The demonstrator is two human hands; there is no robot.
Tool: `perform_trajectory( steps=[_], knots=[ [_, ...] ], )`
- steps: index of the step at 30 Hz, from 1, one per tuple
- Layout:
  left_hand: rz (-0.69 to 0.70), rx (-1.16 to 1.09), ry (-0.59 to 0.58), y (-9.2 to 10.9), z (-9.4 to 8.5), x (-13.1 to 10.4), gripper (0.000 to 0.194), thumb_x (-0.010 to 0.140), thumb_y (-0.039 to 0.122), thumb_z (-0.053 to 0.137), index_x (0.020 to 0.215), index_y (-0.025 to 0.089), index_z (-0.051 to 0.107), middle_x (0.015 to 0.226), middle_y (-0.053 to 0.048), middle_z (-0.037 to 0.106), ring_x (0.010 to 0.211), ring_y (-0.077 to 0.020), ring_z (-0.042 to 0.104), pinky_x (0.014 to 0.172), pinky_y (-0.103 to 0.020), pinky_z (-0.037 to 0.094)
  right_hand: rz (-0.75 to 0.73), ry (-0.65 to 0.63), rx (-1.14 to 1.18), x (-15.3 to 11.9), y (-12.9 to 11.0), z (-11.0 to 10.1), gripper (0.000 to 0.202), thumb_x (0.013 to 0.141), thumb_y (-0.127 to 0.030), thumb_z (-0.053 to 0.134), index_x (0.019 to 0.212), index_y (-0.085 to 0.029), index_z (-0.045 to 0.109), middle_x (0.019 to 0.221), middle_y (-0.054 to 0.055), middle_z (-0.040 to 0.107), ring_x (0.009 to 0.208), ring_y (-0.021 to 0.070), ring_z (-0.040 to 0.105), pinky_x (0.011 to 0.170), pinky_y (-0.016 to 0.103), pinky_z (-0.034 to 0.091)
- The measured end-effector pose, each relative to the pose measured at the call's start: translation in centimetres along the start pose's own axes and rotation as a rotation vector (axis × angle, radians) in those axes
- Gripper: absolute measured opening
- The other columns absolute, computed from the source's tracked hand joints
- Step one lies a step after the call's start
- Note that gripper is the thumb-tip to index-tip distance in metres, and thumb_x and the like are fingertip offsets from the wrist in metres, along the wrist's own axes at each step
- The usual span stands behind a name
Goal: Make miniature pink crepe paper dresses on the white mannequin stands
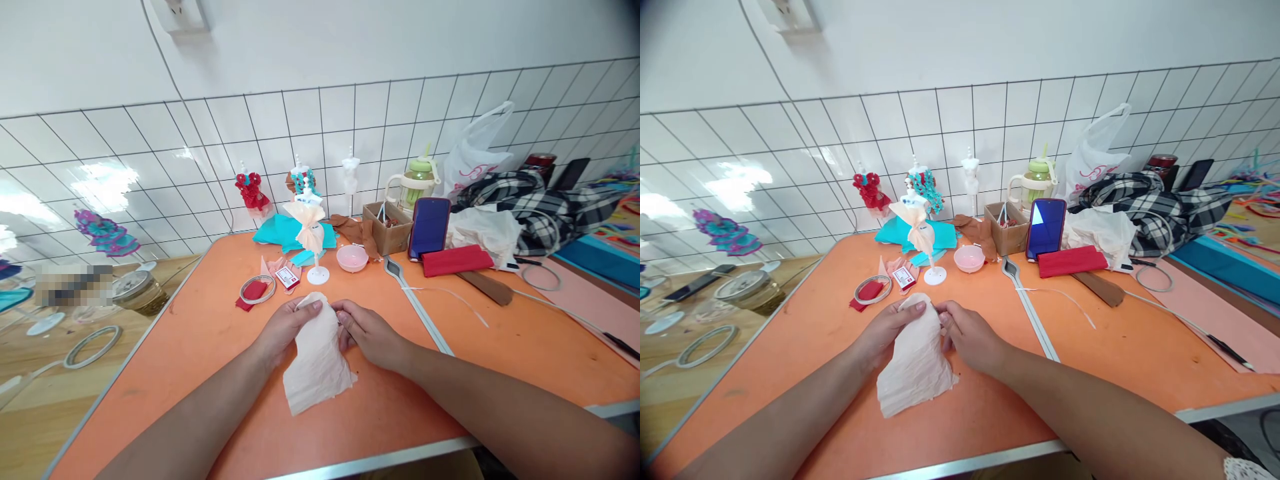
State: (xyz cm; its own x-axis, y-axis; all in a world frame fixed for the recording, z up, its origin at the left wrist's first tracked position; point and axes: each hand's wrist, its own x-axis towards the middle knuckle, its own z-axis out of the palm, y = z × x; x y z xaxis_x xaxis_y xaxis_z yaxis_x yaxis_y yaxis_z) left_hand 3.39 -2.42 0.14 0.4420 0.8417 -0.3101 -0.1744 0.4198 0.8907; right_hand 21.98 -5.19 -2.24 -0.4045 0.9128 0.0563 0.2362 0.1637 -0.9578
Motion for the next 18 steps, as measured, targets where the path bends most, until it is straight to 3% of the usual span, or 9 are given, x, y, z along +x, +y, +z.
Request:
perform_trajectory(
  steps=[7, 18],
  knots=[
    [0.009, 0.015, 0.007, -0.1, 0.49, -0.14, 0.026, 0.074, 0.038, 0.071, 0.082, 0.014, 0.066, 0.077, -0.008, 0.07, 0.068, -0.0218, 0.067, 0.063, -0.03, 0.047, 0.041, -0.03, 0.035, -0.22, -0.34, 0.04, 0.035, 0.097, -0.046, 0.027, 0.113, -0.023, 0.047, 0.067, -0.002, 0.056, 0.057, 0.0126, 0.056, 0.053, 0.024, 0.047],
    [-0.012, -0.024, 0.035, -0.5, 0.32, 0.22, 0.025, 0.071, 0.035, 0.074, 0.084, 0.014, 0.066, 0.077, -0.007, 0.07, 0.071, -0.0221, 0.067, 0.065, -0.03, 0.048, -0.022, 0.01, -0.146, -0.28, -0.68, -0.18, 0.029, 0.097, -0.039, 0.031, 0.112, -0.023, 0.05, 0.08, 0.001, 0.058, 0.066, 0.0131, 0.053, 0.058, 0.024, 0.039]
  ],
)
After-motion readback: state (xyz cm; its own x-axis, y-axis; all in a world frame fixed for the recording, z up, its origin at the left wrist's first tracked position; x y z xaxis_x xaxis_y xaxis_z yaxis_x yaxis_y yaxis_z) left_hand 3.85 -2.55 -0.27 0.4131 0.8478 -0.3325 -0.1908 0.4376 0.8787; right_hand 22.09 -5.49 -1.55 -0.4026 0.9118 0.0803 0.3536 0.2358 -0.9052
